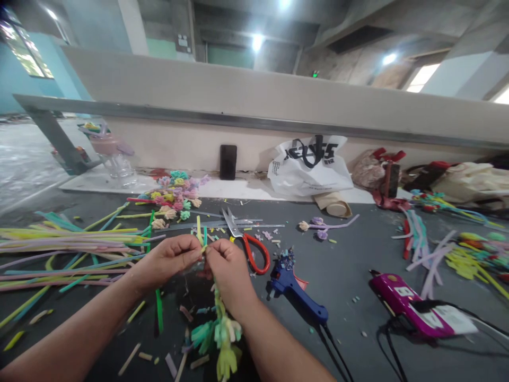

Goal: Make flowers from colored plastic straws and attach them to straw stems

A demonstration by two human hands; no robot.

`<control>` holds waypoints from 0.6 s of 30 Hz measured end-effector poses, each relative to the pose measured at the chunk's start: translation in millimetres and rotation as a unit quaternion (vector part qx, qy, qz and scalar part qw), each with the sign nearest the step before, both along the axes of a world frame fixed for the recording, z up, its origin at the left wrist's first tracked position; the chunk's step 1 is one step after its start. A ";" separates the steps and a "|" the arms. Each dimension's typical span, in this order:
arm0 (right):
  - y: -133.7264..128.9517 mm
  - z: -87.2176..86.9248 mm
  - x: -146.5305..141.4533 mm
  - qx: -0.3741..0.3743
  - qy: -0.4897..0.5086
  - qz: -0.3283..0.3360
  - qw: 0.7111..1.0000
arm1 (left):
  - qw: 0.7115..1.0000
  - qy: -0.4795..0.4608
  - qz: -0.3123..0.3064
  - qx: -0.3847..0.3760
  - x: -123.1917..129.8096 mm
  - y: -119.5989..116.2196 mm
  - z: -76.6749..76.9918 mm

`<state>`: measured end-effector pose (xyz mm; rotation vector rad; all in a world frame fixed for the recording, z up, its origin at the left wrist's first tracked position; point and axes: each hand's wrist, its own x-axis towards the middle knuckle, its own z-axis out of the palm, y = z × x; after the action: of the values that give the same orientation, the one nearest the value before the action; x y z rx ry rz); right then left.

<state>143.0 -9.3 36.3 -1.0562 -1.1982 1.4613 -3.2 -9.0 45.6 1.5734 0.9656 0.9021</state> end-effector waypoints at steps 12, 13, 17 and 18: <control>5.1 1.8 8.2 -0.050 0.143 0.082 0.985 | 0.907 0.144 0.108 0.380 -6.3 1.7 -8.2; 5.1 1.6 7.9 -0.050 0.137 0.082 0.986 | 0.889 0.173 0.100 0.413 -9.0 2.0 -7.1; 4.7 0.2 6.9 -0.052 0.120 0.091 0.987 | 0.837 0.276 0.084 0.465 -16.1 1.1 1.6; 4.4 0.0 6.5 -0.051 0.115 0.093 0.988 | 0.831 0.293 0.083 0.466 -16.4 0.4 4.3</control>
<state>149.5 -4.9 36.3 -0.8322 -1.0871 1.7547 -19.6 -8.6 49.8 2.7531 1.1628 1.1199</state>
